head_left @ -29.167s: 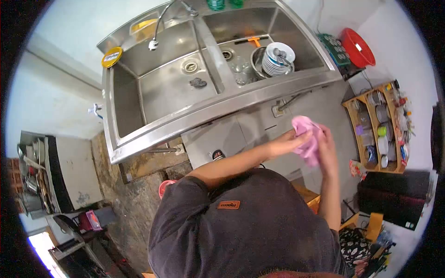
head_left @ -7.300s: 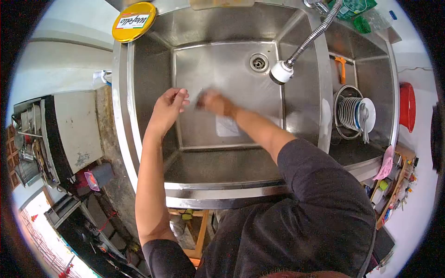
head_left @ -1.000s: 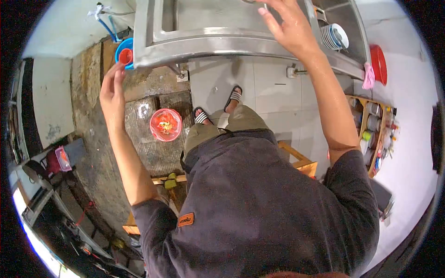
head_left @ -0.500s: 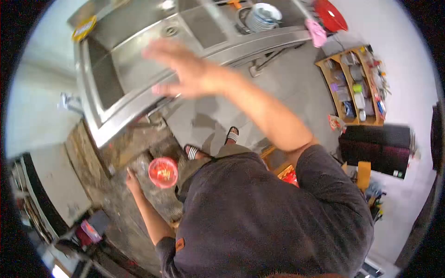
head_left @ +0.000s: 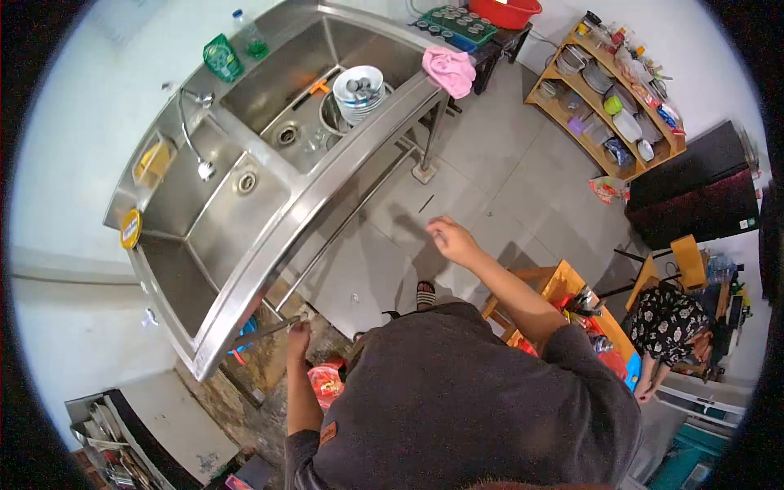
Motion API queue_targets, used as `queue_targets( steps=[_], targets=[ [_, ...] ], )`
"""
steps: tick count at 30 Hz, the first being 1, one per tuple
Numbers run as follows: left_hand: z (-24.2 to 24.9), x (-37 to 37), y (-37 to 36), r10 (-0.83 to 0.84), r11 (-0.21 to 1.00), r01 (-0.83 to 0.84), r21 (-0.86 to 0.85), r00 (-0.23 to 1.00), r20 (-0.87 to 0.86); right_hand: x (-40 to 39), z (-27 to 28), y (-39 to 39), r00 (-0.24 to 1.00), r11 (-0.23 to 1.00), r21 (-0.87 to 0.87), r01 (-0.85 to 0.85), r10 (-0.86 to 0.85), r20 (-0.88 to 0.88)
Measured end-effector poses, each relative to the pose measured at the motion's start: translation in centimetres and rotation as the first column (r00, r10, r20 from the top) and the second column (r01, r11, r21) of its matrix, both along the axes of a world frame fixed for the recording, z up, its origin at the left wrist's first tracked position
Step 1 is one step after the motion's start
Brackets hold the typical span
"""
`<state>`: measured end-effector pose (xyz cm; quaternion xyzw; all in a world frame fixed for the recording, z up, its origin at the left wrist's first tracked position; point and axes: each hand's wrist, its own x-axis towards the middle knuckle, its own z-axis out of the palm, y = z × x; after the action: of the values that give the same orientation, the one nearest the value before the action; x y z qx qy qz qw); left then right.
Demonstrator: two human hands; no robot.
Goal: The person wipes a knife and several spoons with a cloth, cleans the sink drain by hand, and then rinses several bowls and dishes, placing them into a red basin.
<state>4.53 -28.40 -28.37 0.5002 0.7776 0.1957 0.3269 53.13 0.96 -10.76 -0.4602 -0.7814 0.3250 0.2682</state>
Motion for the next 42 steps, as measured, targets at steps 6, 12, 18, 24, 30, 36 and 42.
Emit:
queue_targets(
  steps=[6, 12, 18, 24, 30, 36, 42],
  targets=[
    [22.5, 15.1, 21.7, -0.146, 0.989, 0.147, 0.022, 0.941, 0.307, 9.6, -0.2, 4.3, 0.992, 0.984, -0.125, 0.125, -0.123, 0.024],
    [33.9, 20.0, 35.5, -0.094, 0.980, -0.002, 0.197, 0.874, 0.476, 14.8, 0.2, 8.1, 0.968, 0.967, -0.047, 0.249, -0.249, 0.006],
    [30.4, 17.4, 52.2, -0.039, 0.965, 0.012, 0.261, 0.994, 0.098, 15.4, 3.2, 11.5, 0.963, 0.939, -0.216, 0.268, -0.265, 0.041],
    [24.0, 17.8, 67.6, -0.045, 0.997, 0.058, 0.047, 0.970, -0.240, 16.8, 6.9, 17.9, 0.954, 0.948, -0.107, 0.301, -0.296, 0.055],
    [22.1, 20.1, 74.3, -0.293, 0.918, 0.149, -0.369, 0.879, -0.375, 15.1, 12.6, 29.2, 0.961, 0.957, 0.092, 0.274, -0.275, -0.006],
    [16.2, 18.1, 78.3, -0.296, 0.872, 0.096, -0.481, 0.884, -0.361, 8.6, 17.0, 40.3, 0.971, 0.892, 0.404, 0.203, -0.236, 0.034],
    [16.3, 17.9, 78.8, -0.262, 0.919, 0.133, -0.372, 0.910, -0.321, 5.1, 15.0, 43.3, 0.915, 0.957, 0.288, -0.024, -0.095, 0.393]
  ],
)
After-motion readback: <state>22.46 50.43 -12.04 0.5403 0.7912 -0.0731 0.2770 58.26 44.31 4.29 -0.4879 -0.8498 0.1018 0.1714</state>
